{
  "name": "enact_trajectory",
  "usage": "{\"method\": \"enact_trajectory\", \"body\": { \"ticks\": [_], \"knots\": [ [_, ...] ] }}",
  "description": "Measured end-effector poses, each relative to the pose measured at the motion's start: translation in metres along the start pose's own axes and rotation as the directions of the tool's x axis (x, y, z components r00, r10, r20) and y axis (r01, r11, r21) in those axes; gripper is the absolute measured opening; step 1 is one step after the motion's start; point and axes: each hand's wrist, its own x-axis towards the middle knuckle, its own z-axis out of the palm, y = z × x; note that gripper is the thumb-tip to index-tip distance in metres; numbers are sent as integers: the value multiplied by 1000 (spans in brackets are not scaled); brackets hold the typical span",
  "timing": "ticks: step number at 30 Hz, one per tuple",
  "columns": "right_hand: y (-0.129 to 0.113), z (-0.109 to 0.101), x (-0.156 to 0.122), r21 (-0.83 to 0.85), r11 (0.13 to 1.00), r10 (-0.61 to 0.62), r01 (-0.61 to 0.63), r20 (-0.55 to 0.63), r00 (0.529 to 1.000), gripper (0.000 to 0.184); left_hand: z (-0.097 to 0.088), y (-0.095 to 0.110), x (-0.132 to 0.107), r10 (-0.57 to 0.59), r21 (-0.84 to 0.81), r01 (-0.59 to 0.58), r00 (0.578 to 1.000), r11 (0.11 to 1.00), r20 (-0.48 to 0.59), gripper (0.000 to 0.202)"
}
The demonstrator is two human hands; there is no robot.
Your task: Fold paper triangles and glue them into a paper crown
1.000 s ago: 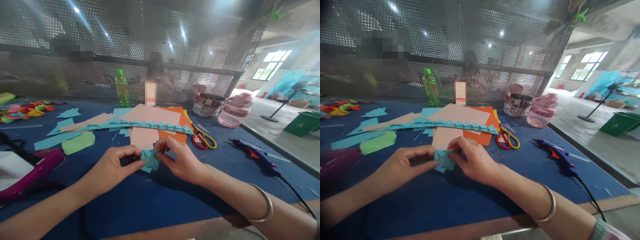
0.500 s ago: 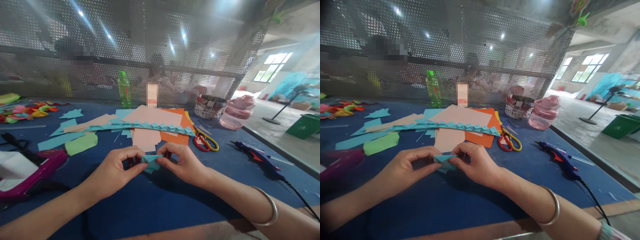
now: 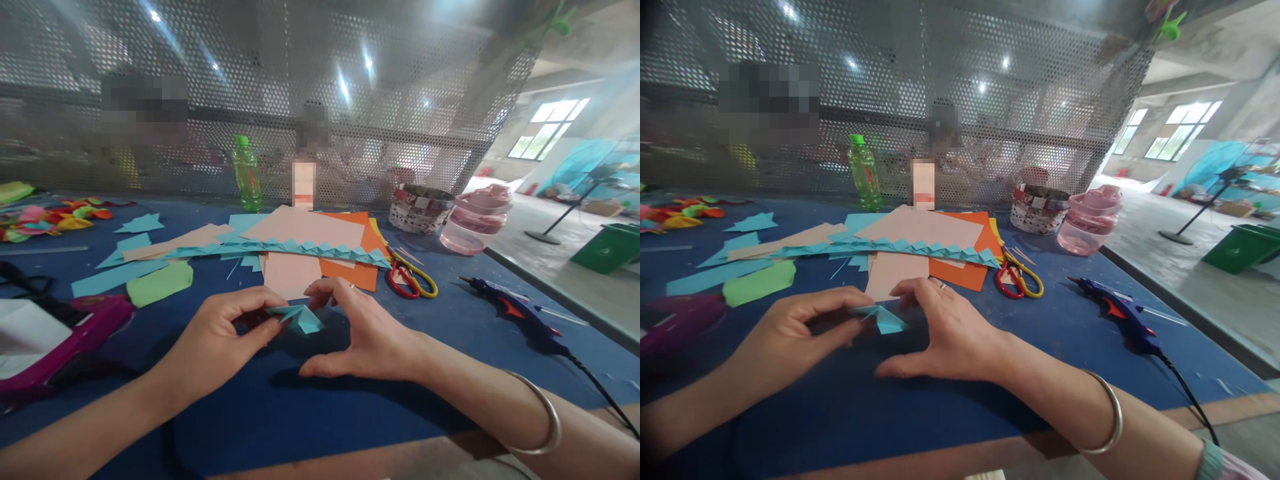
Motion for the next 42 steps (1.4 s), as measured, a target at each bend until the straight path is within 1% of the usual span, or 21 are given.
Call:
{"method": "enact_trajectory", "body": {
  "ticks": [1, 2, 5, 6, 7, 9, 10, 12, 15, 16, 17, 19, 20, 22, 25, 28, 31, 33, 37, 40, 42],
  "knots": [
    [0, 1, 0, -15, 1000, 4, -4, -7, 1000, 66, 0, 0, 1, -42, -23, 42, 999, 999, 6, 11],
    [0, 1, 1, -25, 1000, -2, 2, -16, 1000, 56, 0, 0, 1, -75, -42, 76, 997, 996, 16, 10],
    [1, 2, 3, -23, 998, -58, 57, -39, 998, 17, 1, 0, 2, -124, -85, 128, 991, 988, 47, 12],
    [2, 2, 4, -16, 997, -81, 80, -40, 996, 9, 2, 0, 2, -133, -99, 138, 989, 985, 58, 14],
    [2, 2, 4, -9, 995, -98, 97, -39, 994, 5, 3, 0, 2, -142, -105, 149, 987, 983, 71, 16],
    [4, 2, 4, -8, 994, -106, 105, -49, 993, 5, 4, 0, 1, -133, -85, 140, 988, 987, 74, 18],
    [5, 2, 4, -15, 995, -101, 100, -60, 993, 5, 4, 0, 0, -104, -50, 107, 992, 993, 66, 17],
    [6, 3, 4, -44, 995, -94, 90, -88, 992, 6, 5, 0, -1, 12, 63, -15, 999, 998, 48, 21],
    [8, 4, 2, -89, 990, -118, 109, -98, 988, 8, 5, 0, -4, 205, 243, -211, 978, 947, 50, 39],
    [8, 4, 2, -102, 987, -132, 122, -91, 987, 8, 5, 0, -4, 253, 280, -255, 966, 925, 44, 38],
    [8, 4, 2, -114, 985, -143, 133, -82, 986, 8, 5, 0, -5, 292, 305, -286, 956, 908, 29, 33],
    [8, 4, 1, -129, 981, -154, 144, -66, 986, 8, 4, 0, -5, 348, 326, -329, 937, 886, 0, 15],
    [8, 3, 0, -133, 981, -152, 144, -58, 987, 8, 4, 0, -5, 369, 330, -347, 929, 878, -7, 10],
    [8, 3, 0, -138, 981, -141, 135, -39, 989, 8, 3, -1, -5, 404, 340, -380, 915, 860, 1, 13],
    [7, 3, 1, -153, 978, -139, 140, 20, 990, 10, 2, -2, -5, 453, 375, -435, 890, 818, 45, 17],
    [6, 2, 2, -178, 968, -160, 179, 114, 980, 12, 2, -2, -7, 464, 394, -472, 877, 789, 122, 19],
    [4, 1, 3, -207, 957, -162, 203, 199, 967, 14, 2, -2, -9, 439, 400, -479, 877, 781, 195, 20],
    [4, -1, 3, -219, 954, -151, 203, 235, 960, 14, 2, -3, -9, 421, 393, -474, 881, 788, 218, 20],
    [3, -3, 1, -219, 959, -120, 181, 263, 957, 5, 5, -7, -8, 382, 367, -438, 898, 820, 219, 19],
    [3, -4, 1, -202, 966, -109, 162, 249, 962, 11, 6, -11, -7, 316, 321, -364, 929, 874, 192, 18],
    [2, -2, 1, -180, 974, -92, 135, 229, 969, 14, 5, -12, -6, 244, 263, -284, 954, 922, 175, 16]
  ]
}}
